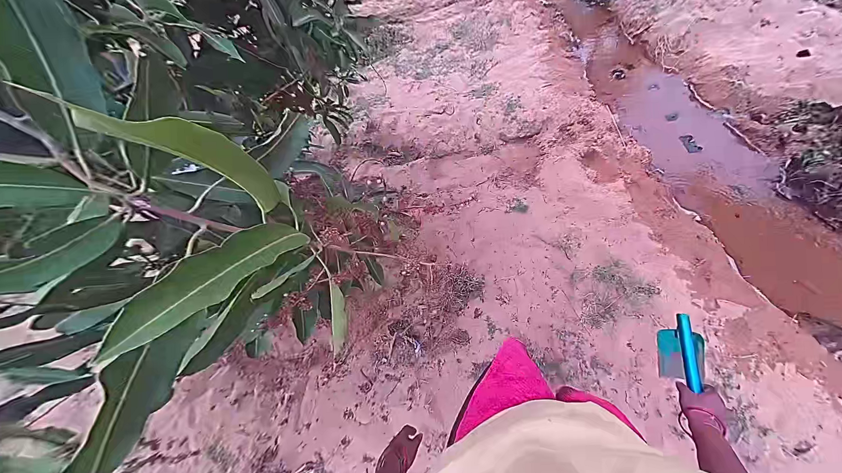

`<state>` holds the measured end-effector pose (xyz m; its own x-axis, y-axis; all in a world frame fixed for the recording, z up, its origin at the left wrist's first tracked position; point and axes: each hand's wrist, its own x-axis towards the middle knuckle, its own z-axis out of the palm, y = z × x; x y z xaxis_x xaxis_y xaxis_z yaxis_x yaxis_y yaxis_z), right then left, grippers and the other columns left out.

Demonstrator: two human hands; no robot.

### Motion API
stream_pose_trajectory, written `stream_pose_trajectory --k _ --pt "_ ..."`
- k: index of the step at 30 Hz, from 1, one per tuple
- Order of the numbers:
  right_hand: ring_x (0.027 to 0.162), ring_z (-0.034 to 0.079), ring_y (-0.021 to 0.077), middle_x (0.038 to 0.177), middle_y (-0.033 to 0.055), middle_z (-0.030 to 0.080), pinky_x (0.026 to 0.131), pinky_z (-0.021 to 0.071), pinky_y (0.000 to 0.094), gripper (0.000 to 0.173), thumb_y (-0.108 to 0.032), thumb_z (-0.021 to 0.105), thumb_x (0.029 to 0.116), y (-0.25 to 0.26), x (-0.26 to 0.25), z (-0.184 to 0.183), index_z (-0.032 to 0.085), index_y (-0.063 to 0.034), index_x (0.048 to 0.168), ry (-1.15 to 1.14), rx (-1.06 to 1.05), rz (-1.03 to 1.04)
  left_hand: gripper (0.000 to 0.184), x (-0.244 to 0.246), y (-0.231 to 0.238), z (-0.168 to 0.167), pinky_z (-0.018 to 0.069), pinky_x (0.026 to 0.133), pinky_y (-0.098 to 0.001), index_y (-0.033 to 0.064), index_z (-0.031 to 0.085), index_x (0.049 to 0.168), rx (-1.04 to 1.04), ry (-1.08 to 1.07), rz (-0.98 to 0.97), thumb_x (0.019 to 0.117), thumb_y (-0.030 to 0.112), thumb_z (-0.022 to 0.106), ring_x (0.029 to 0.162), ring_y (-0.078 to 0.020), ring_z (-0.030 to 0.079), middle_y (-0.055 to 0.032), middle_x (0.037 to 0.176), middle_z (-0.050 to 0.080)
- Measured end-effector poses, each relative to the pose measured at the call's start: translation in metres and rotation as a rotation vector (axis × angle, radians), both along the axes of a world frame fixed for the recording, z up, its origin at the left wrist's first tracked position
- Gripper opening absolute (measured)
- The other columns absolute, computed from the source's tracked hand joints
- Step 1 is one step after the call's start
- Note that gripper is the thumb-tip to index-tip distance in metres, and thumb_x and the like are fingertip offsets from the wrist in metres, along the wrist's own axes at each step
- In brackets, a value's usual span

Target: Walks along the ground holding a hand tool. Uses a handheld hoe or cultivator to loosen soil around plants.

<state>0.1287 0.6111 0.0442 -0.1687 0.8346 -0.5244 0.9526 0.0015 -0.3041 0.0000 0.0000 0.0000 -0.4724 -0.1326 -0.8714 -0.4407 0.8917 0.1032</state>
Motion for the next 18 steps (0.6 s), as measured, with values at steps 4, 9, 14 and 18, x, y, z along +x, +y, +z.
stream_pose_trajectory --k 4,9,14,18 --pt "0.123 0.059 0.0484 0.127 0.0365 0.062 0.107 0.0419 0.0607 0.047 -0.022 0.069 0.1009 0.03 -0.134 0.012 0.058 0.0095 0.134 0.259 0.047 0.089 0.053 -0.031 0.104 -0.003 0.0349 0.118 -0.0553 0.0088 0.041 0.155 0.073 -0.244 -0.236 0.1107 0.039 0.042 0.144 -0.0338 0.046 -0.0176 0.154 0.049" --pt "0.116 0.061 0.0485 0.12 0.0376 0.064 0.103 0.0424 0.0615 0.041 -0.015 0.07 0.0993 0.073 -0.259 0.047 0.06 0.0116 0.129 0.364 0.106 0.273 0.05 -0.114 0.167 -0.079 0.0486 0.1 -0.0637 0.0096 0.064 0.133 0.137 -0.244 -0.316 0.1004 0.047 0.055 0.123 -0.0367 0.063 -0.0186 0.131 0.067" --pt "0.118 0.061 0.0494 0.122 0.0362 0.065 0.104 0.0425 0.0636 0.044 -0.019 0.07 0.0993 0.096 -0.358 0.08 0.061 0.008 0.132 0.345 0.171 0.301 0.053 -0.269 0.227 0.031 0.0399 0.113 -0.0608 0.0063 0.049 0.15 0.139 0.024 -0.16 0.1083 0.039 0.048 0.137 -0.0393 0.053 -0.0237 0.144 0.057" --pt "0.116 0.062 0.0517 0.12 0.0379 0.065 0.101 0.0431 0.0646 0.044 -0.018 0.069 0.0993 0.128 -0.425 0.088 0.06 0.0099 0.132 0.356 0.213 0.363 0.047 -0.359 0.248 0.074 0.0372 0.117 -0.0565 0.0002 0.048 0.149 0.162 0.221 0.045 0.1096 0.025 0.045 0.139 -0.0402 0.05 -0.0272 0.146 0.054"
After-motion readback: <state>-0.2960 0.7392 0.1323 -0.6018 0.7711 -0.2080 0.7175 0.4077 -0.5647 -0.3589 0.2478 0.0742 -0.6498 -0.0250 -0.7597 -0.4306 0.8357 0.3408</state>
